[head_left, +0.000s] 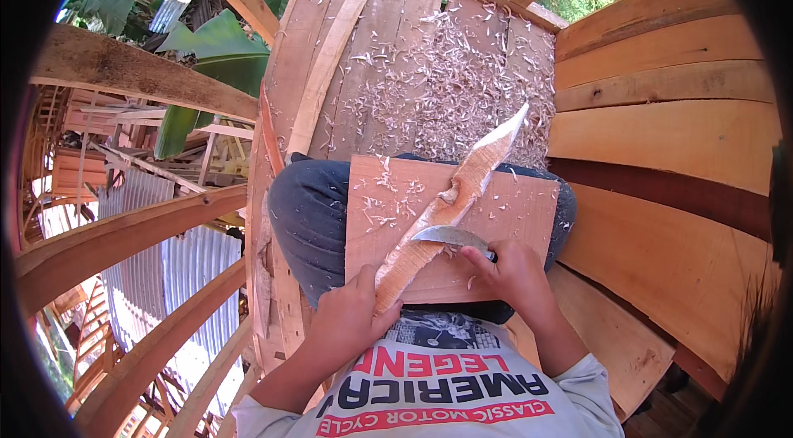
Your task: The person sits cross-legged and uses a curved knife to shave and shape a long, thin piece of wood. They hold the wood against a flat board on their lap and repeatedly scrape the surface to remove shavings, refining the wood's shape.
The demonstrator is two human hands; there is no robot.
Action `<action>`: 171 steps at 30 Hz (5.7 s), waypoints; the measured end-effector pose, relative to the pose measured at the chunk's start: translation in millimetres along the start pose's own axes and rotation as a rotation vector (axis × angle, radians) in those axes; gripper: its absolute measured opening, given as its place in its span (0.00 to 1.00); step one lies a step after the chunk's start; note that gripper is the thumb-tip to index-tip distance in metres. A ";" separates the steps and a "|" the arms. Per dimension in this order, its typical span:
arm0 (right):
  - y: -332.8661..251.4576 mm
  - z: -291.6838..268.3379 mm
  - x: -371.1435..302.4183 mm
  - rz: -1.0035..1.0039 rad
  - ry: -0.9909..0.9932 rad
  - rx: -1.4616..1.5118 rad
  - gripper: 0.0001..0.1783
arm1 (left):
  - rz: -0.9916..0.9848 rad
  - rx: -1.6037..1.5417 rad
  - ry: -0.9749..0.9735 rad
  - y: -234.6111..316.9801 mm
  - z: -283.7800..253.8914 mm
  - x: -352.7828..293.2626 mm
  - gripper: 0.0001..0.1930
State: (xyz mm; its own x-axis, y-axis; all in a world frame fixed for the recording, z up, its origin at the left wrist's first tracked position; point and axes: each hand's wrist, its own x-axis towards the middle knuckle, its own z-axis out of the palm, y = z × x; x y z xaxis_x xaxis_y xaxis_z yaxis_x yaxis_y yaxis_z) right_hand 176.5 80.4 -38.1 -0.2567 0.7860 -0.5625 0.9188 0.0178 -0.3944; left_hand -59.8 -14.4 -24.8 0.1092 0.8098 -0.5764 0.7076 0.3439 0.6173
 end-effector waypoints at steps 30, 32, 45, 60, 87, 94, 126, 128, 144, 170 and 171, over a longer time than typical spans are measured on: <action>-11.7 -7.5 28.4 0.003 0.005 -0.235 0.38 | -0.236 -0.135 0.004 -16.1 26.6 -37.7 0.29; -14.5 -5.9 21.9 -0.027 -0.024 -0.206 0.38 | -0.237 -0.155 -0.008 -18.9 26.9 -37.6 0.30; -19.1 7.8 7.9 -0.190 -0.061 -0.190 0.40 | -0.203 -0.219 0.019 -25.8 35.3 -40.7 0.30; -15.9 -9.0 25.9 -0.066 0.062 -0.304 0.38 | -0.145 -0.274 0.037 -40.7 48.8 -45.1 0.28; -26.6 -17.9 17.3 -0.020 0.003 -0.326 0.37 | -0.135 -0.295 0.089 -43.9 52.7 -39.3 0.31; -22.0 2.8 13.6 -0.085 -0.040 -0.232 0.37 | -0.153 -0.291 0.063 -41.7 49.6 -39.6 0.33; -19.0 10.0 8.7 -0.199 -0.045 -0.221 0.37 | -0.169 -0.252 0.059 -42.8 52.8 -36.3 0.34; -20.4 15.3 2.9 -0.196 -0.076 -0.187 0.37 | -0.169 -0.237 0.060 -42.0 52.7 -36.7 0.33; -28.9 8.1 2.8 -0.135 -0.145 -0.220 0.33 | -0.175 -0.242 0.059 -42.8 52.4 -37.3 0.34; -9.8 7.1 18.5 -0.240 -0.016 -0.279 0.39 | -0.180 -0.252 0.047 -39.1 50.1 -35.3 0.29; -8.0 4.1 23.0 -0.203 0.021 -0.283 0.38 | -0.179 -0.259 0.046 -39.1 50.2 -35.5 0.29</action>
State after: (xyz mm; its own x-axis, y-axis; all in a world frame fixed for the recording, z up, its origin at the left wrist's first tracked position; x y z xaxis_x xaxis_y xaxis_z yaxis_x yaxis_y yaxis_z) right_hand 162.0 95.8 -50.9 -0.4389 0.7615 -0.4770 0.8973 0.3431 -0.2778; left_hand -56.3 -80.5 -55.4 -0.0371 0.7442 -0.6669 0.5106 0.5878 0.6275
